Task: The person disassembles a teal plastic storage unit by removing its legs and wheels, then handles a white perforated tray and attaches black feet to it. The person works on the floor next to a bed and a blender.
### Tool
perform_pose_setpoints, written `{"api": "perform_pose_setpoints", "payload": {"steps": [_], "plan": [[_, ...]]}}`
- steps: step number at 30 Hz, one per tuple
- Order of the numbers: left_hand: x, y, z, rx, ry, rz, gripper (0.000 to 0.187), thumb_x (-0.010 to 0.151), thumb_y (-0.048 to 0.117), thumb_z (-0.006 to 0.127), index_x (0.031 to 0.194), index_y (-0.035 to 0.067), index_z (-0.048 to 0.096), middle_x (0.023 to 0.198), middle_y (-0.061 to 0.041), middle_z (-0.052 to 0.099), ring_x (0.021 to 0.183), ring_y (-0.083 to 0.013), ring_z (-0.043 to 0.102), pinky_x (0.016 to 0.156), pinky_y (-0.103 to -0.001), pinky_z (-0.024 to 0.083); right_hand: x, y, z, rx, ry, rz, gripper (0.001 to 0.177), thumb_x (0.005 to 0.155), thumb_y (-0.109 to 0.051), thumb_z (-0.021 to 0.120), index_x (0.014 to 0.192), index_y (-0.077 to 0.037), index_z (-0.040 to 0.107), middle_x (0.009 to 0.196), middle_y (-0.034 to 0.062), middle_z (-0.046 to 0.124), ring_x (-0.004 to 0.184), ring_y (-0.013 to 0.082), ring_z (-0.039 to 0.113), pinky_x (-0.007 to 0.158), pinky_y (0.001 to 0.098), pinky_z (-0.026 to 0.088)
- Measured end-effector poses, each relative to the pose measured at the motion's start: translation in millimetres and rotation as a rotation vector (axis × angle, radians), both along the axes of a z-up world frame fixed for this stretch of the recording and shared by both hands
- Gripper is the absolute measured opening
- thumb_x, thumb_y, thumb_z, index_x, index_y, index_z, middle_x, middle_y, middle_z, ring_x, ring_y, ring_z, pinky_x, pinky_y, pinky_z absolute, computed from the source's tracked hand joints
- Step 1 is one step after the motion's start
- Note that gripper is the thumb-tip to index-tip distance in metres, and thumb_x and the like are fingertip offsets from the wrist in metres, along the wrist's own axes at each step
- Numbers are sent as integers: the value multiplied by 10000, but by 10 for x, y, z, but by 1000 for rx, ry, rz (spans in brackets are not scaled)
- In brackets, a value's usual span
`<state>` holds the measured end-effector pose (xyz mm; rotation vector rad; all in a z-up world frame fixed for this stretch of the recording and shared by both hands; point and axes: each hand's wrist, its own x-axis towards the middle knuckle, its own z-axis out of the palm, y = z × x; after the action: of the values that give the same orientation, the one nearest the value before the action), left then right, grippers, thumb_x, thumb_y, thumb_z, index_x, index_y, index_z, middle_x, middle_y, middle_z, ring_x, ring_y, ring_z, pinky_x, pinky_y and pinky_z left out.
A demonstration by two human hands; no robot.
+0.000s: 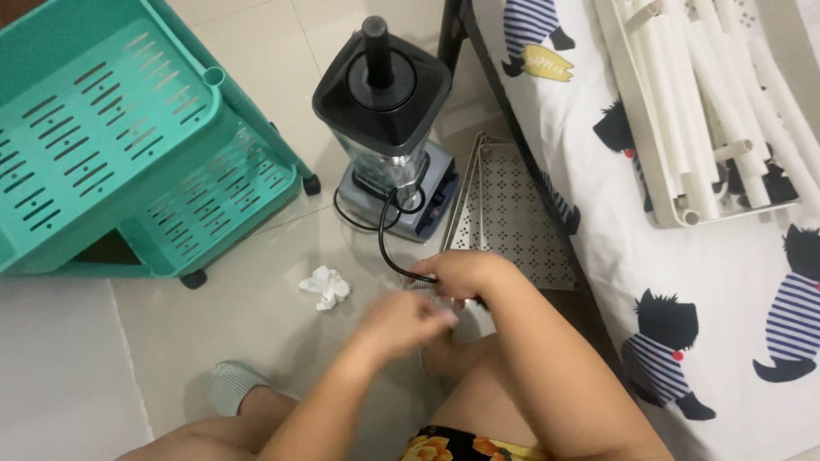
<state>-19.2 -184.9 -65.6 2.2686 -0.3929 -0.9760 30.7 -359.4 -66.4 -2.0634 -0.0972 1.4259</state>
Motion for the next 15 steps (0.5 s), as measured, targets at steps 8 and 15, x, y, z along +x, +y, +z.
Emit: {"api": "perform_pose_setpoints", "payload": {"steps": [8,15], "plan": [[642,-46,60,-57,-887,202,176,817,167,763,974,87,776,1012,-62,684,1004,-313,601,865,-456,481,184,-63,-206,-532,-783,147,180,878,-157,682,1002,-195,807,1125,65,688,1157,282,612,911,458,500],[729,-178,-604,-272,-722,477,216,827,67,775,1039,28,780,986,-113,703,928,-317,674,840,-399,541,377,-325,-568,-226,-1321,-664,148,856,-27,709,967,-60,802,1327,206,555,1040,393,654,872,428,537]]}}
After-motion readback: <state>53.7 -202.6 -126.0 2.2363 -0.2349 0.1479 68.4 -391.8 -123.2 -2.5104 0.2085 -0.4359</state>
